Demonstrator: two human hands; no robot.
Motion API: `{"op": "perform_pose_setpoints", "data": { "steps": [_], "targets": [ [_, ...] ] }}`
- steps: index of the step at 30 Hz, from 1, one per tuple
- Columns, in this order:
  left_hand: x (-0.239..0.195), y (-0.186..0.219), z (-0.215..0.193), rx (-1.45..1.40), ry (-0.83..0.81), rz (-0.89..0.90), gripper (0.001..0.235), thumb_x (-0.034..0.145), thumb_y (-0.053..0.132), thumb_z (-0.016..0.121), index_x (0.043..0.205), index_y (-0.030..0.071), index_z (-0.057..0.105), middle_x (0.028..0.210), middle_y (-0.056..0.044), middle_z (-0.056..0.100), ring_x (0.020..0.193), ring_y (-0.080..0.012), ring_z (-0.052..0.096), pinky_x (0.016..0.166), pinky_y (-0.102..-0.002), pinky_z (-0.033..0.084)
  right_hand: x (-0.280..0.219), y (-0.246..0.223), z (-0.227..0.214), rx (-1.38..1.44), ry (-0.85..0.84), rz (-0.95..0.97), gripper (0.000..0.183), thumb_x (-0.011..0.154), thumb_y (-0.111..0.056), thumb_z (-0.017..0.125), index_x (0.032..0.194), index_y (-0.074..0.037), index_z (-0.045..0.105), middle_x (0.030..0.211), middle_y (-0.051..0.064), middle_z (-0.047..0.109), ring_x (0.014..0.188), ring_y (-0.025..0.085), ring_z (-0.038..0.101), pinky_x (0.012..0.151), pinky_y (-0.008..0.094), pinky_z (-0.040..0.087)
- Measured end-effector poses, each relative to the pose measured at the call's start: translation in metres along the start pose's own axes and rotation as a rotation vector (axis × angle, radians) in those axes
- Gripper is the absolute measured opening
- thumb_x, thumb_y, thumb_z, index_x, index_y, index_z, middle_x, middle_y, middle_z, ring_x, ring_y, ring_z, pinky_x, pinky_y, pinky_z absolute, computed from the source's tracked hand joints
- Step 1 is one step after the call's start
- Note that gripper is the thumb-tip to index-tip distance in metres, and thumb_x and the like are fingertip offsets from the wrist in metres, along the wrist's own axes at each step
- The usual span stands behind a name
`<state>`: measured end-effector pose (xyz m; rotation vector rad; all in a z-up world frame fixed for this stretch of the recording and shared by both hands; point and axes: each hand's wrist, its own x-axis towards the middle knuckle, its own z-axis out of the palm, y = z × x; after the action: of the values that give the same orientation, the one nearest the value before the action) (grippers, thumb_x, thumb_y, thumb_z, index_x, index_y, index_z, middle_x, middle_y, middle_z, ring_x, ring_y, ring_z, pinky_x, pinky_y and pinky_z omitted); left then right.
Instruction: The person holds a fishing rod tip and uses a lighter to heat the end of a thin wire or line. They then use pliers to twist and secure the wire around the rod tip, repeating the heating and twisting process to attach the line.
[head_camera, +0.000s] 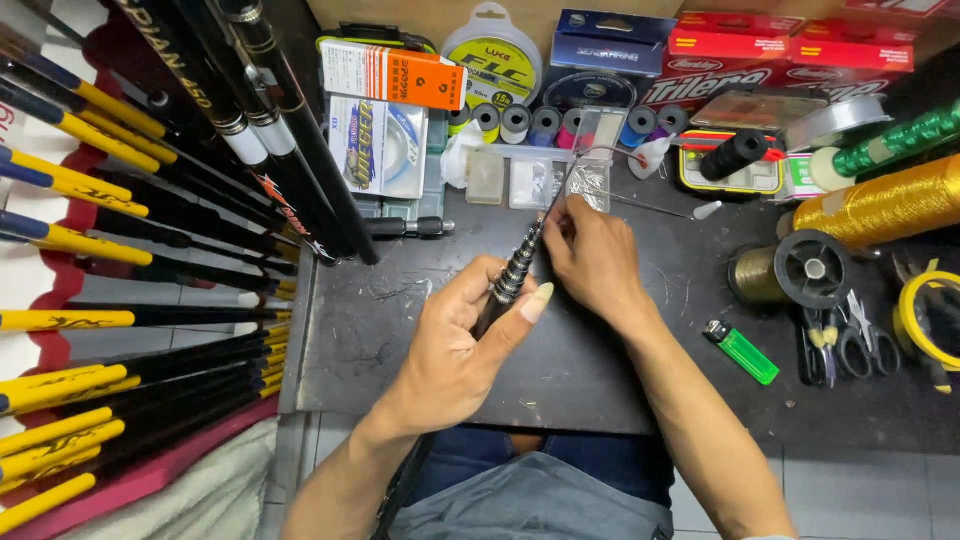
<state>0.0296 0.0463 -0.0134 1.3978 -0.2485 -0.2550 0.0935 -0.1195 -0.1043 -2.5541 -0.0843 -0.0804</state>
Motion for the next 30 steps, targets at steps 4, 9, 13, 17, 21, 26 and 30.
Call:
{"op": "perform_pose_setpoints", "data": {
  "steps": [4, 9, 13, 17, 21, 26, 30],
  "targets": [
    [0.0031, -0.0054, -0.0012, 0.013, 0.017, -0.007, 0.011, 0.085, 0.019, 0.053, 0.082, 0.010, 0.048, 0.062, 0.007, 0.038, 0.053, -0.0015, 0.032, 0.049, -0.016, 0.027, -0.0021, 0.0017, 0.0008, 0.132, 0.058, -0.021, 0.009, 0.082, -0.019, 0.054, 0.080, -0.010, 0.056, 0.067, -0.001, 0.061, 0.055, 0.017, 0.056, 0.057, 0.031, 0.041],
    [0.0066, -0.0082, -0.0031, 0.013, 0.019, -0.018, 0.011, 0.085, 0.019, 0.053, 0.082, 0.011, 0.048, 0.064, 0.007, 0.039, 0.054, -0.0015, 0.033, 0.050, -0.016, 0.029, -0.0015, 0.0028, 0.0044, 0.127, 0.226, -0.181, 0.008, 0.080, -0.014, 0.060, 0.073, -0.009, 0.060, 0.058, -0.001, 0.052, 0.049, 0.014, 0.045, 0.050, 0.029, 0.036],
    [0.0081, -0.0078, -0.0036, 0.022, 0.018, -0.001, 0.011, 0.086, 0.019, 0.053, 0.082, 0.011, 0.048, 0.064, 0.007, 0.039, 0.055, -0.0015, 0.034, 0.051, -0.016, 0.030, -0.0006, 0.0041, 0.0070, 0.114, 0.234, -0.200, 0.007, 0.080, -0.013, 0.060, 0.074, -0.009, 0.061, 0.058, 0.000, 0.053, 0.049, 0.015, 0.046, 0.049, 0.029, 0.036],
    [0.0090, -0.0086, -0.0042, 0.013, 0.015, -0.009, 0.010, 0.086, 0.019, 0.053, 0.082, 0.011, 0.048, 0.063, 0.007, 0.038, 0.054, -0.0015, 0.033, 0.050, -0.016, 0.029, 0.0001, 0.0037, 0.0070, 0.107, 0.216, -0.179, 0.009, 0.081, -0.015, 0.061, 0.074, -0.009, 0.062, 0.058, 0.000, 0.052, 0.049, 0.014, 0.046, 0.048, 0.030, 0.035],
    [0.0092, -0.0086, -0.0047, 0.032, 0.018, 0.009, 0.010, 0.086, 0.019, 0.053, 0.082, 0.011, 0.048, 0.065, 0.007, 0.039, 0.055, -0.0016, 0.034, 0.051, -0.016, 0.030, 0.0009, 0.0050, 0.0084, 0.108, 0.200, -0.175, 0.009, 0.080, -0.015, 0.061, 0.076, -0.008, 0.063, 0.060, 0.000, 0.056, 0.050, 0.014, 0.049, 0.048, 0.030, 0.038],
    [0.0089, -0.0093, -0.0041, 0.016, 0.023, -0.003, 0.010, 0.086, 0.018, 0.053, 0.083, 0.010, 0.048, 0.066, 0.007, 0.041, 0.056, -0.0013, 0.035, 0.052, -0.016, 0.031, 0.0014, 0.0053, 0.0088, 0.106, 0.201, -0.182, 0.009, 0.080, -0.015, 0.060, 0.076, -0.008, 0.063, 0.060, 0.001, 0.055, 0.050, 0.015, 0.049, 0.048, 0.031, 0.037],
    [0.0088, -0.0075, -0.0031, 0.043, 0.027, -0.001, 0.011, 0.086, 0.019, 0.053, 0.082, 0.010, 0.048, 0.066, 0.006, 0.041, 0.057, -0.0019, 0.036, 0.053, -0.016, 0.031, -0.0006, 0.0013, 0.0025, 0.127, 0.217, -0.184, 0.009, 0.080, -0.014, 0.060, 0.075, -0.008, 0.062, 0.059, 0.001, 0.054, 0.049, 0.015, 0.045, 0.049, 0.030, 0.036]
  ]
}}
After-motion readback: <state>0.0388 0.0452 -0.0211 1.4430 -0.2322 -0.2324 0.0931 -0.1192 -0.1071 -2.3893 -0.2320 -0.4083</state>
